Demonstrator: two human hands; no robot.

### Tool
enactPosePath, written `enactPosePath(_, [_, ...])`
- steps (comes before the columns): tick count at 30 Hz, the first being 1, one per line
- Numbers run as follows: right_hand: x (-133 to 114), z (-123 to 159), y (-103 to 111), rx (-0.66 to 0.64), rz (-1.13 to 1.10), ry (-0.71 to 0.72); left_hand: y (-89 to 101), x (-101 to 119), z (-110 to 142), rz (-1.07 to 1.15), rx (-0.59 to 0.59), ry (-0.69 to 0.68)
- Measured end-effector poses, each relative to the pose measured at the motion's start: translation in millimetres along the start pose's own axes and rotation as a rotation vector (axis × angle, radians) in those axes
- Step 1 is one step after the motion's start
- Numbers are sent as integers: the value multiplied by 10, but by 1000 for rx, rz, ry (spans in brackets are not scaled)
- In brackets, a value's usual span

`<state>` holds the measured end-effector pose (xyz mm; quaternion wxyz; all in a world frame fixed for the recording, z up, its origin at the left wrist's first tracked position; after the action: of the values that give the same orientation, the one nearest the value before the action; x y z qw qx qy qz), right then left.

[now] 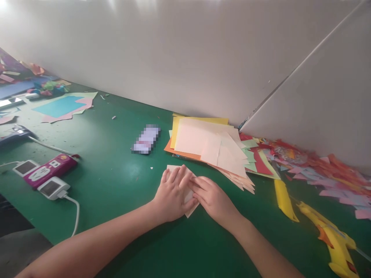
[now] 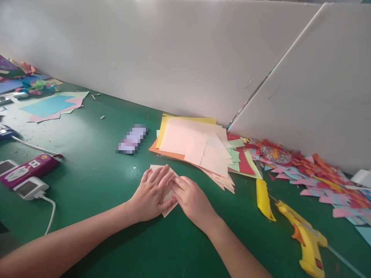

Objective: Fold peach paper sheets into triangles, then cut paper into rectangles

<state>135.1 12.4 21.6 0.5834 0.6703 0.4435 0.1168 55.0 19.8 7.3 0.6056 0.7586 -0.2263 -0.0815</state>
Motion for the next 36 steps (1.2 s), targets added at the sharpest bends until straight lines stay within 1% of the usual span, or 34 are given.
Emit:
enactPosePath(6, [38, 32, -24, 6, 35, 0, 35, 13, -7, -22, 35, -13])
enactPosePath(12, [63, 53, -34, -1, 74, -3, -4, 16, -11, -33, -22, -18])
enactPosePath(16, [56, 42, -22, 0, 90, 4, 27, 6, -23, -13, -11, 0])
enactPosePath(22, [12, 15, 1, -16, 100, 51, 57, 14, -39, 58, -27, -18])
enactPosePath(30, [28, 27, 13, 6, 69, 30, 33, 18, -36, 45, -62, -16])
enactPosePath(36, [19, 15, 0, -25, 75, 23, 135, 14, -82, 71, -24, -18])
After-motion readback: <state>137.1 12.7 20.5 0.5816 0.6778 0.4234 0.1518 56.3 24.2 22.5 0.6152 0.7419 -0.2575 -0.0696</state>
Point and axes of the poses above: each hand's wrist, its own z-axis away from the middle knuckle, its own y-axis out of the back of the hand, x = y × z, the point moved 9 cm from there along -z, towards the middle knuckle, and after that the axes turned 8 degrees about y, right-handed, at the moved point
